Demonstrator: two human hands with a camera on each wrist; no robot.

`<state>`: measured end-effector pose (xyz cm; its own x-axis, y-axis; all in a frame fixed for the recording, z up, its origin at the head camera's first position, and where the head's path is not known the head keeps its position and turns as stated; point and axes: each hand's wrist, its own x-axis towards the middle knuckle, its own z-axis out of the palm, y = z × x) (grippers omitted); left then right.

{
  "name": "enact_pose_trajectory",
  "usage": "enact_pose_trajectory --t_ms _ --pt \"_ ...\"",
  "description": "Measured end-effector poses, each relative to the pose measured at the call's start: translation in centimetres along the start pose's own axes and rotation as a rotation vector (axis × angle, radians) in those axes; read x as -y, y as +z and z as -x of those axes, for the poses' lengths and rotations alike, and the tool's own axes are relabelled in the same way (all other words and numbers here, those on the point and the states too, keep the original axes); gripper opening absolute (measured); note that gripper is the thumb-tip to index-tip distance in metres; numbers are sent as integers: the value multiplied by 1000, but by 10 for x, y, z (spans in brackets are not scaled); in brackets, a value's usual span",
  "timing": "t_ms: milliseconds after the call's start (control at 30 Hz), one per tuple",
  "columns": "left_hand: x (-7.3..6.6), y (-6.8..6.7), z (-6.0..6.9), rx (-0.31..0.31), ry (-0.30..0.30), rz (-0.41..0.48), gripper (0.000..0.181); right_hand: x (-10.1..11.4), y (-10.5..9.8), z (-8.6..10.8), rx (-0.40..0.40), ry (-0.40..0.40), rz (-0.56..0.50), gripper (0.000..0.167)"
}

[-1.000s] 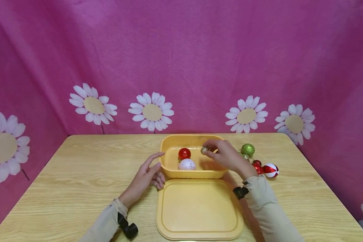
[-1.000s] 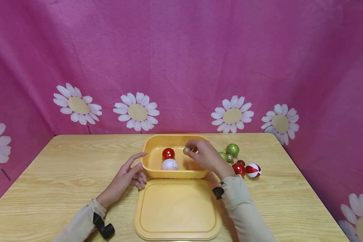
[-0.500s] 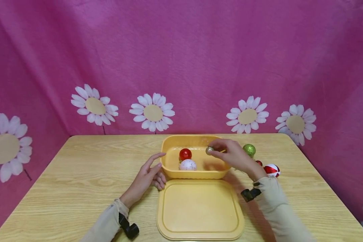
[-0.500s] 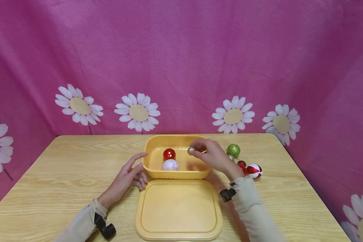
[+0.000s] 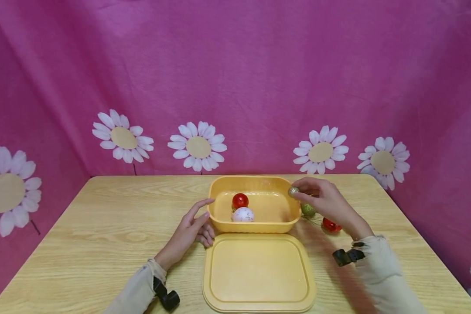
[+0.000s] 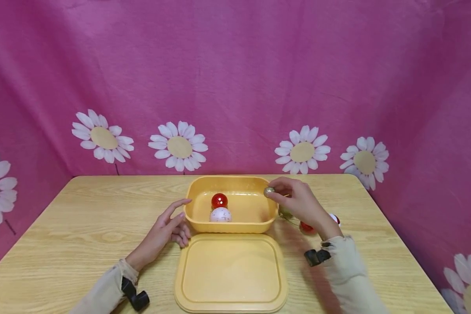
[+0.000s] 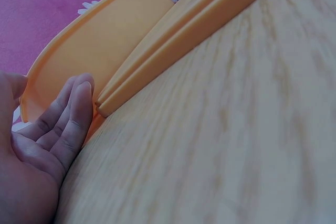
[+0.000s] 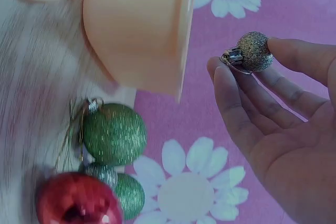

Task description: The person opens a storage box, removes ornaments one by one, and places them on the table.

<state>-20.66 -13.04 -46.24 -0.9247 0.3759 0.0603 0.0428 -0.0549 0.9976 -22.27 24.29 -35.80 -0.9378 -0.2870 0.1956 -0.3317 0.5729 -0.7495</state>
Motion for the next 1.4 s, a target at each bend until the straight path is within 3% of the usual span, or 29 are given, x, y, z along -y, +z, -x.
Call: enact_pose_trajectory --t_ms 133,400,767,1033,1400 --pt "2 1 1 -9 -7 6 44 -8 -9 6 -15 34 2 33" --pt "4 4 3 -26 -23 12 42 -27 -30 9 -89 39 178 34" --pt "1 1 4 -33 -18 5 44 -62 -48 9 -146 37 303 30" --pt "-1 0 4 -18 -23 -5 43 -83 -49 17 -135 98 341 34" --pt "-3 2 0 -10 -20 -25 42 -95 -49 19 -92 157 341 34"
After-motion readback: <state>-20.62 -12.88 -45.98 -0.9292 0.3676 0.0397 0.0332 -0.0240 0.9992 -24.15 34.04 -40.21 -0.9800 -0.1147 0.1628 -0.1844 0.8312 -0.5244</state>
